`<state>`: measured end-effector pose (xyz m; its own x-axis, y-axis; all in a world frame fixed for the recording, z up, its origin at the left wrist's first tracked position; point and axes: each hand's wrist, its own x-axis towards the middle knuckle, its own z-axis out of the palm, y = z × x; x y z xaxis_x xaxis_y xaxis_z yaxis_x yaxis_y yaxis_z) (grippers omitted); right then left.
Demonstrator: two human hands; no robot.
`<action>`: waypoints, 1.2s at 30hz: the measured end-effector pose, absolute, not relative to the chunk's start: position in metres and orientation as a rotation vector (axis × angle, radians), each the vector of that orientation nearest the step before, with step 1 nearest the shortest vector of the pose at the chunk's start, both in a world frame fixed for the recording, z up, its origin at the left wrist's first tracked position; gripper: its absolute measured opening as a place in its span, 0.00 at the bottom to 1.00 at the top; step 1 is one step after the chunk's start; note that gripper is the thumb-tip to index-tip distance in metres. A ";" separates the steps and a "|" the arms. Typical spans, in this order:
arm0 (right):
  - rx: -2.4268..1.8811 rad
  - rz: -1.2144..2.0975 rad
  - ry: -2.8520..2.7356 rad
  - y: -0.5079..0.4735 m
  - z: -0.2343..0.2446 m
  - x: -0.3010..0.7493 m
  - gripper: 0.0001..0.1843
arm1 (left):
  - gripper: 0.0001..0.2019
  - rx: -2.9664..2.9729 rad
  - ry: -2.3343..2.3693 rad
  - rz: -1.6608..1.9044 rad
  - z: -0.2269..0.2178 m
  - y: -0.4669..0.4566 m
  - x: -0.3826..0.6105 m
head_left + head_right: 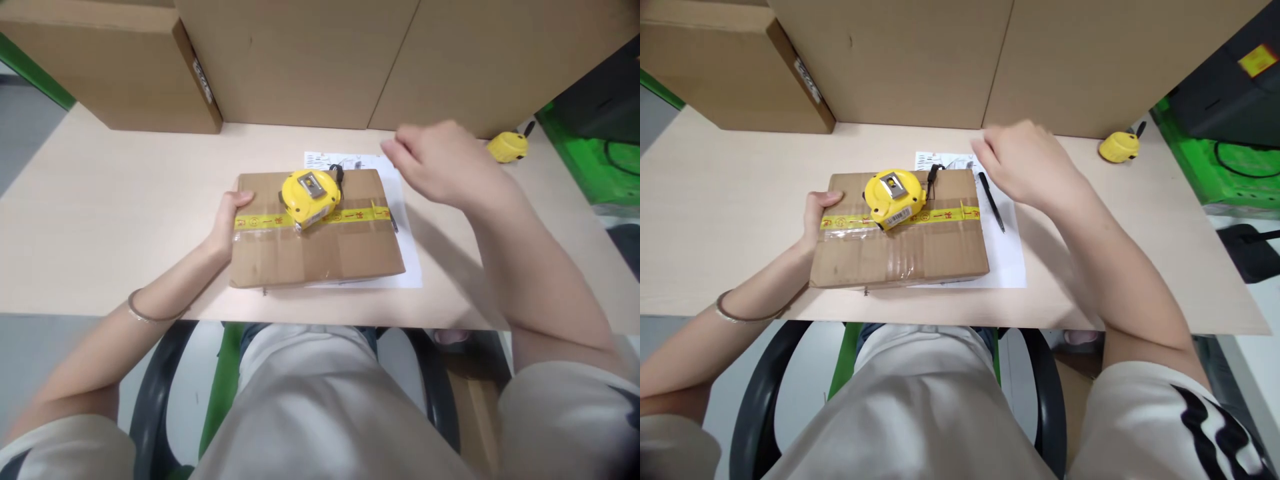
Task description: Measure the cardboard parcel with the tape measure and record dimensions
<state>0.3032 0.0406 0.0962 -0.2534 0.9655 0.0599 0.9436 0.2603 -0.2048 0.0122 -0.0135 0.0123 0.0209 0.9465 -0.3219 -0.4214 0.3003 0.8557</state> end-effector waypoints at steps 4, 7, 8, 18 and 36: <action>-2.034 0.371 -2.393 0.036 0.043 0.332 0.22 | 0.26 0.572 1.015 1.141 0.013 -0.014 0.014; -1.965 0.483 -2.351 0.025 0.016 0.342 0.22 | 0.27 0.589 0.986 1.153 0.012 -0.012 0.013; -1.935 0.521 -2.321 0.022 0.013 0.345 0.21 | 0.28 0.596 0.976 1.156 0.011 -0.010 0.012; -1.449 1.099 -1.731 0.020 -0.006 0.366 0.21 | 0.29 0.624 0.954 1.194 0.008 -0.005 0.010; -1.415 1.408 -1.680 0.022 -0.013 0.358 0.21 | 0.14 0.736 0.990 1.240 0.014 -0.007 0.009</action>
<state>0.3581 0.0222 -0.0130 -0.3139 0.9241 -0.2181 0.3765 -0.0897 -0.9221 0.0090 -0.0072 0.0143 0.0312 0.9782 -0.2054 -0.4172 0.1995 0.8867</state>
